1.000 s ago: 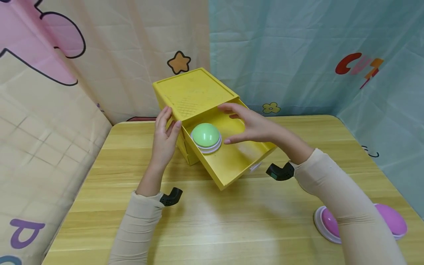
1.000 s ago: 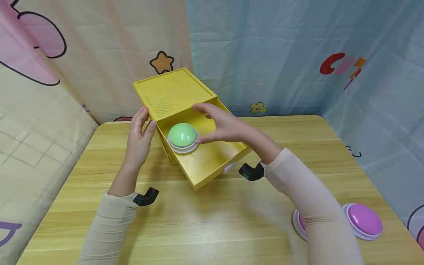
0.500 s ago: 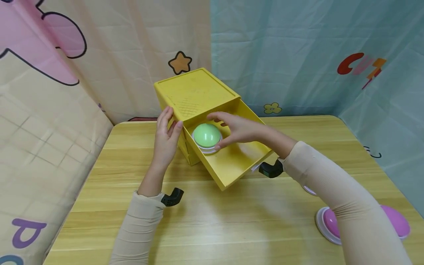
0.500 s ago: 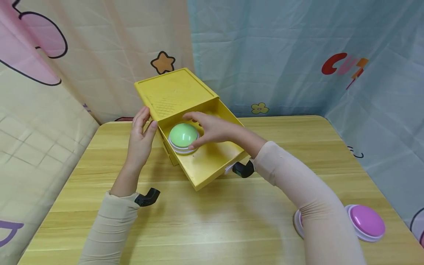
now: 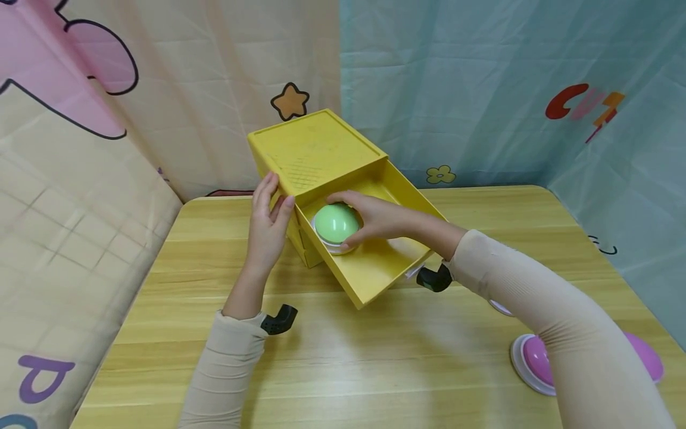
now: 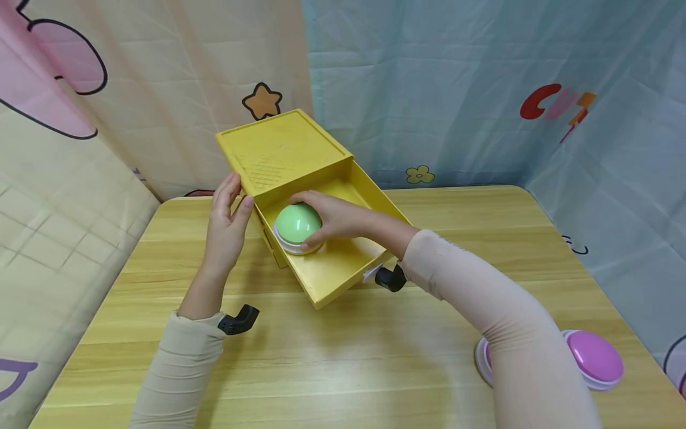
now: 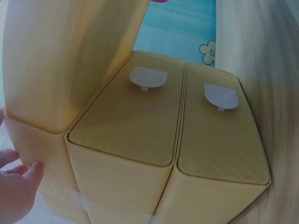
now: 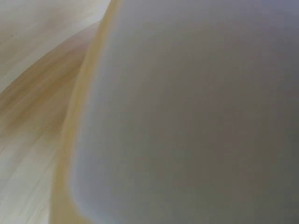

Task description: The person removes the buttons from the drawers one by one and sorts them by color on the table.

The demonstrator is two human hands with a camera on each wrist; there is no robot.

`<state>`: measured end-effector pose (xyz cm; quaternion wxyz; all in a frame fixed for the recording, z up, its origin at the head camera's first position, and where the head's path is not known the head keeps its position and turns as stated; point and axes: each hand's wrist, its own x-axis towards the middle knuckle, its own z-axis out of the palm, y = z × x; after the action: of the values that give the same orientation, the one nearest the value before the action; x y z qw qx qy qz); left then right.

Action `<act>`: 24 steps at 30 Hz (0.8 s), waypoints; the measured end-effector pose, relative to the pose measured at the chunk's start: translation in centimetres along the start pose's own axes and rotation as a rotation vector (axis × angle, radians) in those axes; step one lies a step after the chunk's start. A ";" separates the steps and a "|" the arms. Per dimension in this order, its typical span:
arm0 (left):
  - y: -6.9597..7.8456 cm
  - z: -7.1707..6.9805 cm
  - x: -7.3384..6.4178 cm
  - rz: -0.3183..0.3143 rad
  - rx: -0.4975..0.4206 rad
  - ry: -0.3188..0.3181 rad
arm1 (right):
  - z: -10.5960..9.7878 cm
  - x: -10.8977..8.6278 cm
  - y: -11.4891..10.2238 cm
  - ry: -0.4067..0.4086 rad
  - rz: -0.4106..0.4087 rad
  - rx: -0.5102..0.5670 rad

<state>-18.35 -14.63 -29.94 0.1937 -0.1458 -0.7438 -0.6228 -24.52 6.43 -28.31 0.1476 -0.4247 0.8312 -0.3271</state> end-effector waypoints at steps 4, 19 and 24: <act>0.0 0.0 0.0 0.002 0.003 0.002 | -0.2 -0.3 0.0 0.006 0.000 -0.026; 0.2 0.0 0.0 0.007 -0.005 -0.001 | -3.7 -4.0 -1.0 0.121 -0.064 -0.027; 0.0 0.0 0.0 0.010 -0.014 -0.005 | -5.1 -7.1 -1.0 0.198 -0.056 -0.045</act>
<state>-18.34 -14.67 -29.90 0.1940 -0.1525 -0.7392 -0.6266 -22.32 13.82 -24.09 0.0461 -0.4165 0.8366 -0.3528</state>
